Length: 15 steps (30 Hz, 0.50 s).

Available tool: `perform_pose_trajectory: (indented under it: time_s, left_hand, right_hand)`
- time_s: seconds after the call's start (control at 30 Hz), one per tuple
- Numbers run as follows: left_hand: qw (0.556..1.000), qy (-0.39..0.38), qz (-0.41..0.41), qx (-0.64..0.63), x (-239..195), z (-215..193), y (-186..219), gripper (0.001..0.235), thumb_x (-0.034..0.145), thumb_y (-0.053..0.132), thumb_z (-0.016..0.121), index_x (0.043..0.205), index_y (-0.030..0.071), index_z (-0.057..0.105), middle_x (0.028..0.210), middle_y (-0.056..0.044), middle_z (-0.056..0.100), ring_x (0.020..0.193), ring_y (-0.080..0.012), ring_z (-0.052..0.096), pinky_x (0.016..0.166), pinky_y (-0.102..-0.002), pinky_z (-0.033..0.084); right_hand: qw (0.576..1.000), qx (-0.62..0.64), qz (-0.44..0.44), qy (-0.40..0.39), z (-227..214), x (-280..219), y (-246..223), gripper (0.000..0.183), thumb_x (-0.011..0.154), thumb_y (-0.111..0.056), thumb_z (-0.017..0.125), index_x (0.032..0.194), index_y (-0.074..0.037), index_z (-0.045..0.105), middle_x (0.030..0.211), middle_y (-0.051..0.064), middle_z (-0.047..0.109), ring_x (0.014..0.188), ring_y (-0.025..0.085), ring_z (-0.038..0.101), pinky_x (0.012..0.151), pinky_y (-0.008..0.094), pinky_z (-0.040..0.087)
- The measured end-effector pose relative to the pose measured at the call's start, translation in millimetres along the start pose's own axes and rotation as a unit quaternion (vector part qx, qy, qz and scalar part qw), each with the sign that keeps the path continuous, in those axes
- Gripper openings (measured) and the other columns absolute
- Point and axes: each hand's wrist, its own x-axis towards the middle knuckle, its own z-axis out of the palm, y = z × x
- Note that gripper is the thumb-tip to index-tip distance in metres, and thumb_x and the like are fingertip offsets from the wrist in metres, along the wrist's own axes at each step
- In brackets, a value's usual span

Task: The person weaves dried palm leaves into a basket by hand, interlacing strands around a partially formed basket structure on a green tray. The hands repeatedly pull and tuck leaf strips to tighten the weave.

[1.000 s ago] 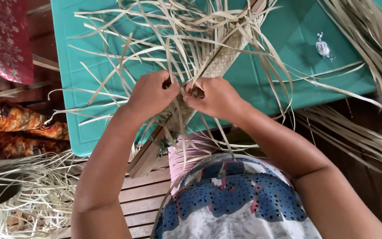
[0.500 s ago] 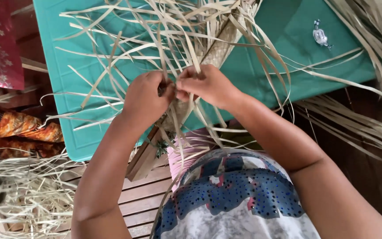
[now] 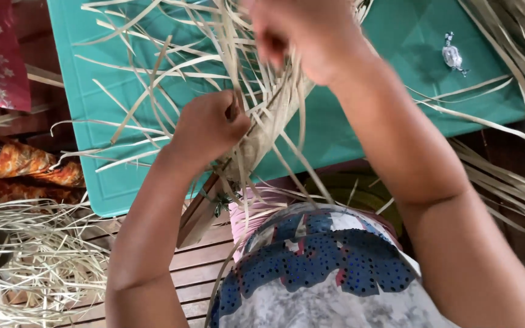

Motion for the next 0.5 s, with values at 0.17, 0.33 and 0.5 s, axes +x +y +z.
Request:
perform_pose_trajectory:
  time_s: [0.17, 0.33, 0.5]
  left_hand:
    - [0.996, -0.067, -0.046, -0.041, 4, -19, 6, 0.022, 0.086, 0.03, 0.06, 0.078, 0.011, 0.065, 0.06, -0.009, 0.052, 0.059, -0.0261, 0.045, 0.057, -0.044, 0.027]
    - [0.995, -0.055, -0.051, -0.061, -2, -17, 9, 0.021, 0.086, 0.028, 0.062, 0.073, 0.012, 0.057, 0.062, -0.007, 0.048, 0.059, -0.0231, 0.039, 0.058, -0.043, 0.026]
    - [0.997, -0.054, -0.037, -0.043, 8, -4, -9, 0.034, 0.09, 0.032, 0.057, 0.068, 0.012, 0.04, 0.06, -0.007, 0.037, 0.059, -0.0237, 0.034, 0.058, -0.044, 0.019]
  right_hand:
    - [0.848, -0.461, 0.224, -0.138, 21, -10, 14, 0.023, 0.101, -0.012, 0.063, 0.119, 0.002, 0.065, 0.082, 0.01, 0.069, 0.056, 0.013, 0.064, 0.045, 0.022, 0.053]
    - [0.835, -0.469, 0.205, -0.202, 17, -1, 36, 0.029, 0.106, -0.02, 0.053, 0.078, -0.01, 0.053, 0.061, 0.012, 0.058, 0.051, 0.023, 0.051, 0.056, 0.045, 0.041]
    - [0.892, -0.418, 0.117, -0.13, 17, -32, 23, 0.027, 0.102, -0.027, 0.064, 0.081, -0.009, 0.063, 0.064, 0.007, 0.064, 0.05, 0.015, 0.059, 0.052, 0.034, 0.045]
